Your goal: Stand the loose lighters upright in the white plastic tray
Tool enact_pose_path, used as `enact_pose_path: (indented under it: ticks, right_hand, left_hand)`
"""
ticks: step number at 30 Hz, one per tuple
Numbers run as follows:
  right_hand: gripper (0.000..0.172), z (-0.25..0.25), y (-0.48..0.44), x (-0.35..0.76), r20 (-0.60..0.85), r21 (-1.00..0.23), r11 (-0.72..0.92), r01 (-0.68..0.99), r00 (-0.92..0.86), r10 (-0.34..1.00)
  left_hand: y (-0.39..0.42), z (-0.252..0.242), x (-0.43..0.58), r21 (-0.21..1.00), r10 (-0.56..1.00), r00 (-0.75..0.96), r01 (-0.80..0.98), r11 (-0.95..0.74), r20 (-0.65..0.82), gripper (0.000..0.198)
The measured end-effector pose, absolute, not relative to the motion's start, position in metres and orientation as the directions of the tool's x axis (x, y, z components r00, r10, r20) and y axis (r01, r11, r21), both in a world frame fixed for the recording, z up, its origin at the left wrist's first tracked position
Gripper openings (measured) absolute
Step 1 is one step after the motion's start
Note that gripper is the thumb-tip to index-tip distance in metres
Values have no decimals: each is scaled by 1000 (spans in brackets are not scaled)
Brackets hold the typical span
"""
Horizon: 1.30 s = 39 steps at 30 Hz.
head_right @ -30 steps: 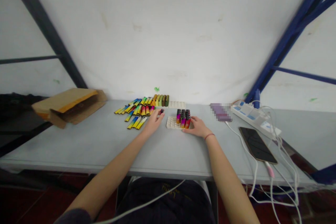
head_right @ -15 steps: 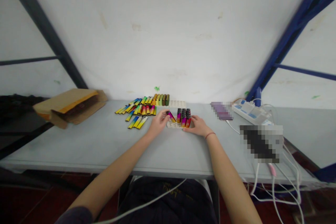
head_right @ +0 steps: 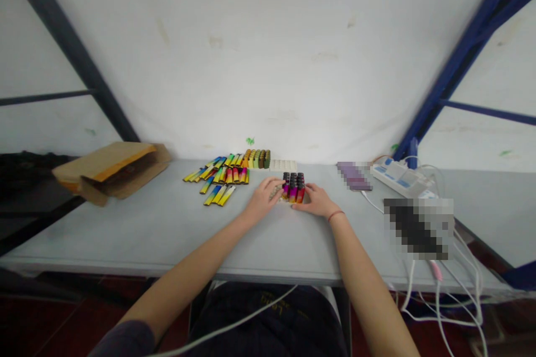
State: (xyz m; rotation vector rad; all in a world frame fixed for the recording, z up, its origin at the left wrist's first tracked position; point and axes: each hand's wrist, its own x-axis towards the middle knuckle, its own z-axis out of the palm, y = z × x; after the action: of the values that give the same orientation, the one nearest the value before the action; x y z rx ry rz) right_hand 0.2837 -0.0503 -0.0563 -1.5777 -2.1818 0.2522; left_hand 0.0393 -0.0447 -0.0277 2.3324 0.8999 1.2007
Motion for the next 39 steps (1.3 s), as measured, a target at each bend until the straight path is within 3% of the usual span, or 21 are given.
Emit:
enact_pose_path:
  ticks: [5, 9, 14, 18, 24, 26, 28, 31, 34, 39]
  right_hand:
    - [70, -55, -51, 284, 227, -380, 325, 866, -254, 940]
    - [72, -51, -53, 283, 187, -369, 309, 877, -255, 949]
    - [71, -50, -53, 283, 177, -367, 303, 879, -254, 951]
    - [72, -50, -53, 283, 185, -367, 310, 877, -258, 948]
    - [69, -50, -53, 283, 176, -361, 305, 882, -257, 950]
    - [70, -51, -53, 283, 176, -359, 310, 880, -262, 949]
    - [71, -51, -52, 284, 180, -359, 312, 880, -262, 948]
    - [70, -52, -51, 284, 193, -359, 313, 879, -258, 947]
    - [72, -53, -51, 284, 194, -360, 323, 875, -268, 944]
    - [69, -54, -50, 286, 196, -373, 317, 872, -260, 945]
  left_hand:
    - [-52, -15, 35, 432, 718, 446, 585, -686, 535, 41]
    - [-53, 5, 3, 362, 894, 108, 888, -284, 436, 39]
    - [-37, 20, -50, 225, 978, -82, 974, 38, 190, 24]
    - [-28, 13, -61, 213, 992, -72, 976, 48, 105, 15]
    - [-28, 5, -46, 335, 993, 44, 939, -80, 113, 13]
    - [-27, 6, -39, 448, 990, 98, 884, -133, 101, 10]
    - [-27, 8, -32, 658, 982, 176, 732, -179, 70, 18]
    - [-30, 12, -22, 957, 963, 266, 288, -32, -48, 24]
    - [-37, 16, -15, 983, 944, 291, -53, 178, -155, 29]
    - [-39, 18, -16, 964, 951, 264, -161, 211, -164, 28]
